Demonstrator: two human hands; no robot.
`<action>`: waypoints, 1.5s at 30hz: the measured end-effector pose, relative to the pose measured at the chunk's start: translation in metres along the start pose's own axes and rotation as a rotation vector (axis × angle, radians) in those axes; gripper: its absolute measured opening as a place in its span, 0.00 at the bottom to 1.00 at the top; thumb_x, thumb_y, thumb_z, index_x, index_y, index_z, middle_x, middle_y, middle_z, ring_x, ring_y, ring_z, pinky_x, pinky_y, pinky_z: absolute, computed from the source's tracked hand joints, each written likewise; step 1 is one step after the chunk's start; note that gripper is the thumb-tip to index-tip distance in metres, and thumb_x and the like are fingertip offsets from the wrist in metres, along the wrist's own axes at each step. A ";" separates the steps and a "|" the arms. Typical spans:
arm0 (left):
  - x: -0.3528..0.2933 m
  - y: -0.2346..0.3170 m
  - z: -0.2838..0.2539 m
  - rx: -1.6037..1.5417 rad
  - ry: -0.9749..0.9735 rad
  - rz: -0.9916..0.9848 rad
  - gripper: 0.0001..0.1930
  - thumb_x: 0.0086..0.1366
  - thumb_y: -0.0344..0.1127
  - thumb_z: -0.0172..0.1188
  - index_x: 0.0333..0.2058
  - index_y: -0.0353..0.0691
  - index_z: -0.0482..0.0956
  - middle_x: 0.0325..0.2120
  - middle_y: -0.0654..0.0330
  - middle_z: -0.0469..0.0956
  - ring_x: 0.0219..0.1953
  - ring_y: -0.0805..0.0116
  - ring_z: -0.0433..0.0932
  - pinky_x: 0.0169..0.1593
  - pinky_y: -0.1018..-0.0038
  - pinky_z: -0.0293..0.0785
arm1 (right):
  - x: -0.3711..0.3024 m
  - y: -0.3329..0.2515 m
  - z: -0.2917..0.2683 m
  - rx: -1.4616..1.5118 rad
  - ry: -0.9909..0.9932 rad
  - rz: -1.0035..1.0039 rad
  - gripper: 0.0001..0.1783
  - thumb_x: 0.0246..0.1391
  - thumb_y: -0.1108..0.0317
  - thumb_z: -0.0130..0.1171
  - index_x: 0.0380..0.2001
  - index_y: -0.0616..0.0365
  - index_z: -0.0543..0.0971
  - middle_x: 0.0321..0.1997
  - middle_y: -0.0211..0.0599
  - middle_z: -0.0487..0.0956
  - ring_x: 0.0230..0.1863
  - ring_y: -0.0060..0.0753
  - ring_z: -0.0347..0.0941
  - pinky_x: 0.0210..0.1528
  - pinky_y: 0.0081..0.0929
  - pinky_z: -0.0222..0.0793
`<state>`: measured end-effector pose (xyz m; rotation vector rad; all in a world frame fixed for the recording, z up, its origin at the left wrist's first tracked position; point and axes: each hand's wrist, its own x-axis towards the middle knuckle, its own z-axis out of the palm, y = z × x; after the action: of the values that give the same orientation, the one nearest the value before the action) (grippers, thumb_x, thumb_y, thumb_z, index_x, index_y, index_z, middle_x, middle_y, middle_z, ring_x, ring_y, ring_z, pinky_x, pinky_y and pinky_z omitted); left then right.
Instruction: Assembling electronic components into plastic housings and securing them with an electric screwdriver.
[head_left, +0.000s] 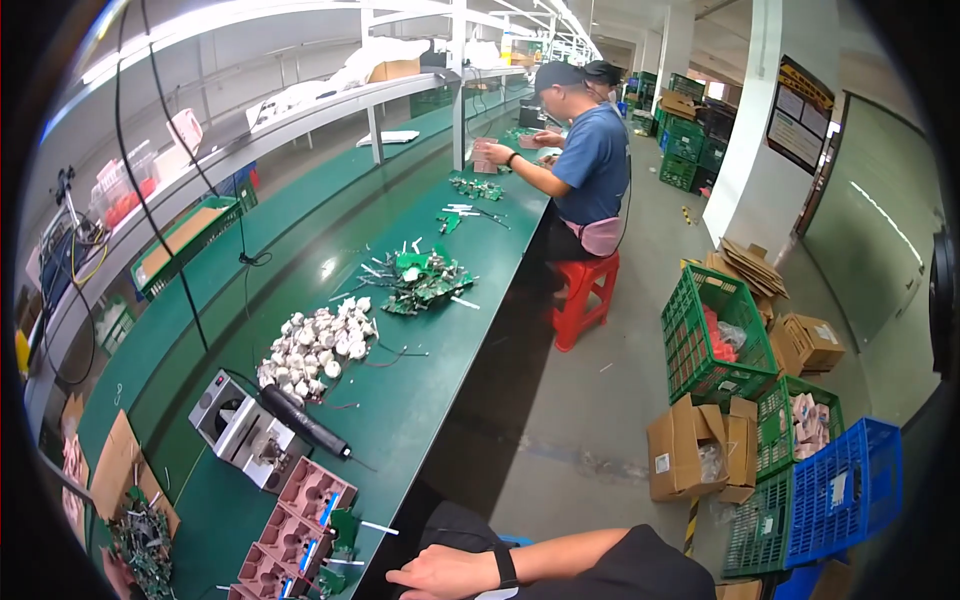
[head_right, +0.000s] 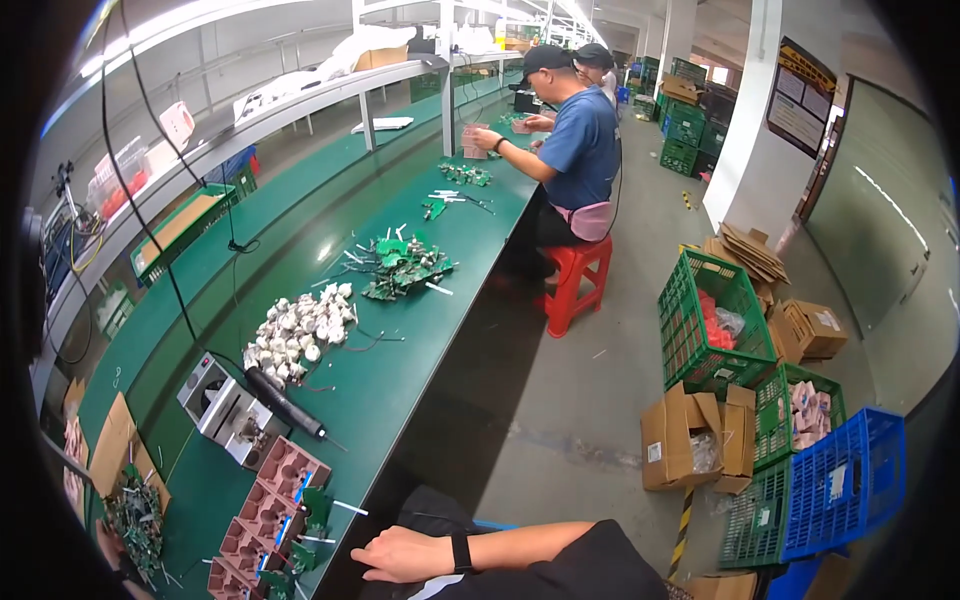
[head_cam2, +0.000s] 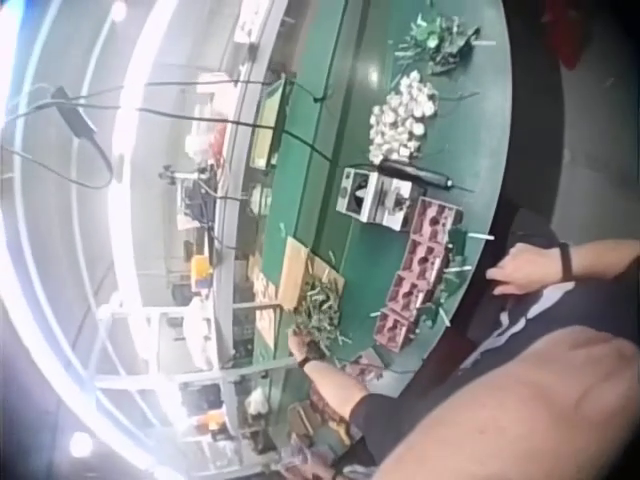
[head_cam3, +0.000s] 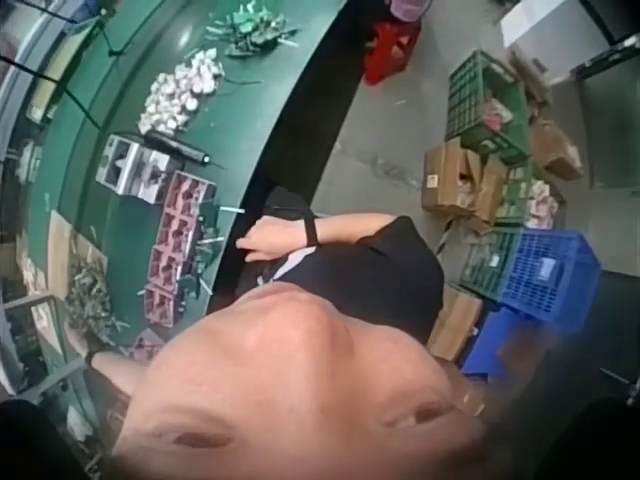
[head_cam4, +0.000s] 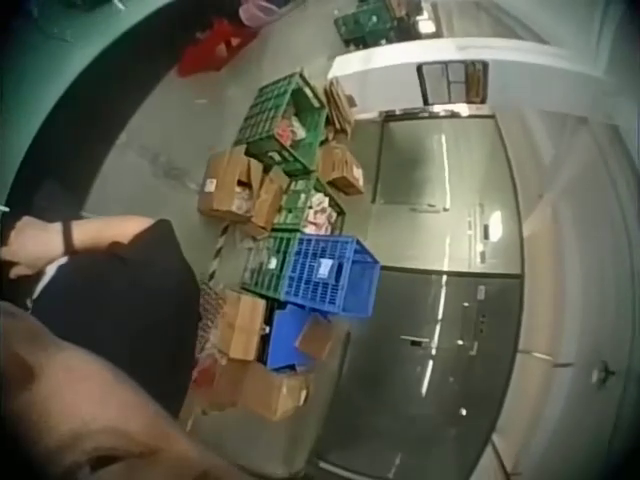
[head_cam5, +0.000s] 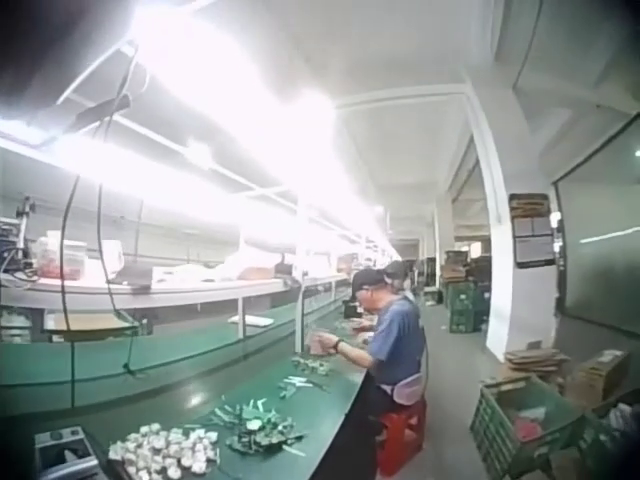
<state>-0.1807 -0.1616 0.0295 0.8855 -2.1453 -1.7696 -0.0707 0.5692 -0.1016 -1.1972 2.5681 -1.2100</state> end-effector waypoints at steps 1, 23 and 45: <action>-0.008 0.009 0.015 -0.030 -0.037 0.039 0.25 0.76 0.37 0.53 0.69 0.40 0.68 0.63 0.56 0.74 0.64 0.57 0.70 0.67 0.59 0.66 | -0.005 0.006 -0.002 0.002 0.006 -0.002 0.18 0.64 0.58 0.63 0.38 0.62 0.72 0.25 0.48 0.80 0.31 0.59 0.80 0.32 0.50 0.76; -0.419 -0.017 0.364 -0.143 -0.333 0.316 0.09 0.76 0.29 0.54 0.43 0.30 0.82 0.34 0.58 0.84 0.29 0.73 0.82 0.34 0.77 0.78 | 0.074 -0.036 -0.071 0.725 0.039 0.051 0.11 0.63 0.70 0.69 0.44 0.66 0.83 0.30 0.36 0.81 0.32 0.25 0.80 0.36 0.24 0.76; -0.393 -0.092 0.278 0.167 -0.036 0.831 0.13 0.60 0.22 0.69 0.44 0.35 0.84 0.25 0.55 0.84 0.24 0.57 0.84 0.28 0.67 0.79 | 0.147 -0.076 0.019 0.876 -0.101 0.043 0.19 0.64 0.79 0.60 0.57 0.70 0.74 0.45 0.44 0.84 0.47 0.33 0.81 0.54 0.28 0.76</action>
<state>0.0128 0.2813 -0.0479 -0.0557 -2.2168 -1.1910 -0.1190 0.4284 -0.0259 -0.9305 1.6230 -1.8840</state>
